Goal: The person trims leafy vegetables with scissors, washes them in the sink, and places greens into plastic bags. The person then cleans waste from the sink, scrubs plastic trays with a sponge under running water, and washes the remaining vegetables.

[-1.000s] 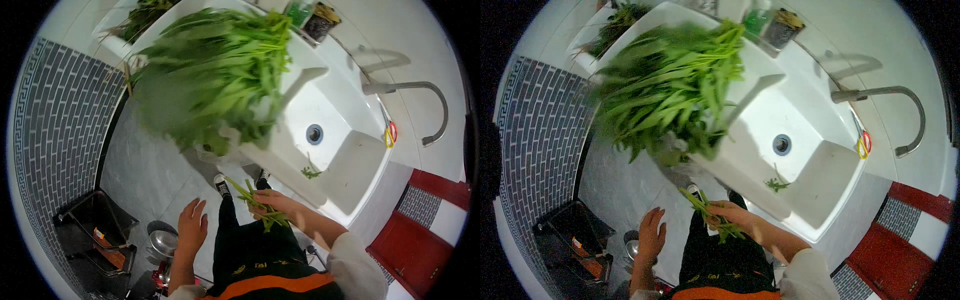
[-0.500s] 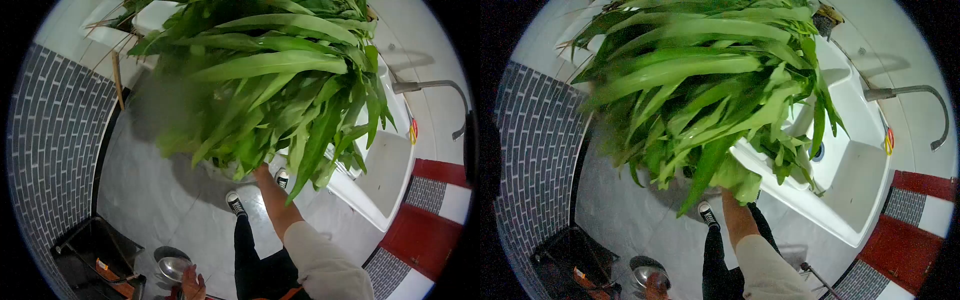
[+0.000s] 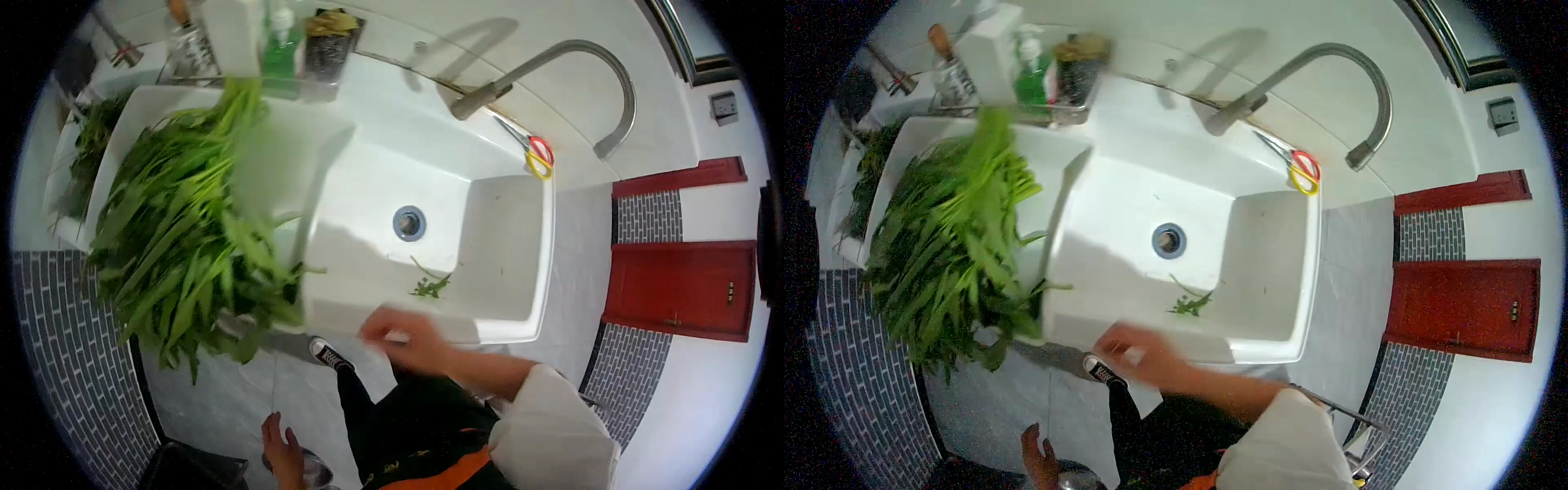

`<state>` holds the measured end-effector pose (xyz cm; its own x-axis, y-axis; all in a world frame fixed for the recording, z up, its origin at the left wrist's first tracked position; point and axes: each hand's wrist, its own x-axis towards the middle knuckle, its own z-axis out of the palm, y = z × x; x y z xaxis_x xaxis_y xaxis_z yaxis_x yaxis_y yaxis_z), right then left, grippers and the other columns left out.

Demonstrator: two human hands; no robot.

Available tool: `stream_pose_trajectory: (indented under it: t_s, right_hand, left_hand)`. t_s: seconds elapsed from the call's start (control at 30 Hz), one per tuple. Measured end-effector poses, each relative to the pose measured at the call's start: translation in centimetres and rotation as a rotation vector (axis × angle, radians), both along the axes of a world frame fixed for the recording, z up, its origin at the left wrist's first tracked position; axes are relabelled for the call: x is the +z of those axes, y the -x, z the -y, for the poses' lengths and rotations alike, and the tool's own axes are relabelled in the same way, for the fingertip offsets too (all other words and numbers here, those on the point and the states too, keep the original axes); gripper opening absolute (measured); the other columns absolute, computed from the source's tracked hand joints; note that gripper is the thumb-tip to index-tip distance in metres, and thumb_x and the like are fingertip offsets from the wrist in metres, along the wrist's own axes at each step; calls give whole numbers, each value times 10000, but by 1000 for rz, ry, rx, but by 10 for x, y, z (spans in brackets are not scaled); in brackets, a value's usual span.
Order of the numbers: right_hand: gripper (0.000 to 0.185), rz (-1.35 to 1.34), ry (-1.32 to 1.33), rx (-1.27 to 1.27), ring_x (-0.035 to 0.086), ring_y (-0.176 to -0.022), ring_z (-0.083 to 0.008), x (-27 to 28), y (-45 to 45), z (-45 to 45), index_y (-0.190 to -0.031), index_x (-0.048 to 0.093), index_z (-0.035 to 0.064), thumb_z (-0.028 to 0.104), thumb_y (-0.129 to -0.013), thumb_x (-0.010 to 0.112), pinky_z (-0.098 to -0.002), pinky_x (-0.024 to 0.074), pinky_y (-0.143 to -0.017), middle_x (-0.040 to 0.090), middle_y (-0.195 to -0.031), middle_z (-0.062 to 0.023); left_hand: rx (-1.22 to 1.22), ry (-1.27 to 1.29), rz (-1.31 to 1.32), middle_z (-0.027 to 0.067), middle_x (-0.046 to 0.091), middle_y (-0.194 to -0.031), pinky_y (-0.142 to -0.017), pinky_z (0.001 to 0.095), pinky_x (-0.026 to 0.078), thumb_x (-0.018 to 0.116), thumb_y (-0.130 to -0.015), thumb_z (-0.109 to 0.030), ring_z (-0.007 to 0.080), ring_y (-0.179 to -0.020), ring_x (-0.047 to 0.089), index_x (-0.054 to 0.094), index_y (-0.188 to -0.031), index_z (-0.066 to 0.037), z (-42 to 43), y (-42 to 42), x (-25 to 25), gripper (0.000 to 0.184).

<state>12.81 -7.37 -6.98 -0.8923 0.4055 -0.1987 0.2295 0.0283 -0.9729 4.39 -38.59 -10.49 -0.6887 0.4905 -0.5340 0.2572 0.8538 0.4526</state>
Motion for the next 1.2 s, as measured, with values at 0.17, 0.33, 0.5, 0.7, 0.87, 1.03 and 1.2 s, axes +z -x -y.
stream_pose_trajectory:
  t_s: [0.17,0.33,0.5,0.7,0.87,1.03,1.2]
  right_hand:
    - [232,508,-341,-17,549,-816,-192,-131,-100,-139,-984,530,61,20,-757,503,-272,466,-709,529,-917,-75]
    - [286,569,-211,263,431,-1011,-257,-175,-123,-130,-1073,499,105,61,-800,427,-339,362,-871,441,-1051,-104]
    - [462,511,103,413,394,-1023,-257,-193,-128,-122,-1130,449,93,-19,-688,525,-319,319,-917,378,-1117,-95]
    - [523,153,-523,968,391,-1005,-293,-155,-104,-155,-1136,413,19,23,-639,578,-336,339,-885,395,-1112,-124]
    - [351,-88,-505,964,401,-999,-283,-179,-95,-147,-1022,459,18,65,-680,521,-335,357,-860,406,-1079,-127]
    - [188,-43,-612,1115,434,-958,-283,-204,-105,-140,-863,475,25,109,-695,484,-353,383,-812,449,-984,-133]
    - [171,283,-668,572,480,-825,-260,-211,-184,-163,-793,510,44,38,-624,533,-315,417,-732,482,-817,-83]
  left_hand:
    - [-154,-101,-57,189,443,-1076,-792,396,395,472,-763,-32,347,-985,450,439,-1091,-23,-45,-14,-6,330]
    - [-120,-65,-10,199,456,-1061,-789,401,396,446,-785,-65,357,-978,455,448,-1082,-12,-103,-29,14,301]
    - [-114,-30,-13,200,453,-1057,-772,405,404,439,-800,-81,359,-963,459,446,-1074,-4,-123,-37,25,285]
    - [-84,-3,-29,199,451,-1055,-759,404,411,463,-755,-9,360,-956,464,447,-1065,-3,-130,-39,39,310]
    - [-103,23,-10,197,452,-1057,-767,401,408,476,-733,6,359,-958,462,448,-1062,-3,-128,-45,37,330]
    - [-138,3,-42,196,459,-1055,-781,396,401,487,-726,9,355,-962,461,448,-1068,-9,-134,-50,37,345]
    - [-81,-38,-114,195,459,-1064,-790,408,392,499,-736,-28,358,-965,457,454,-1073,-31,-99,-45,34,340]
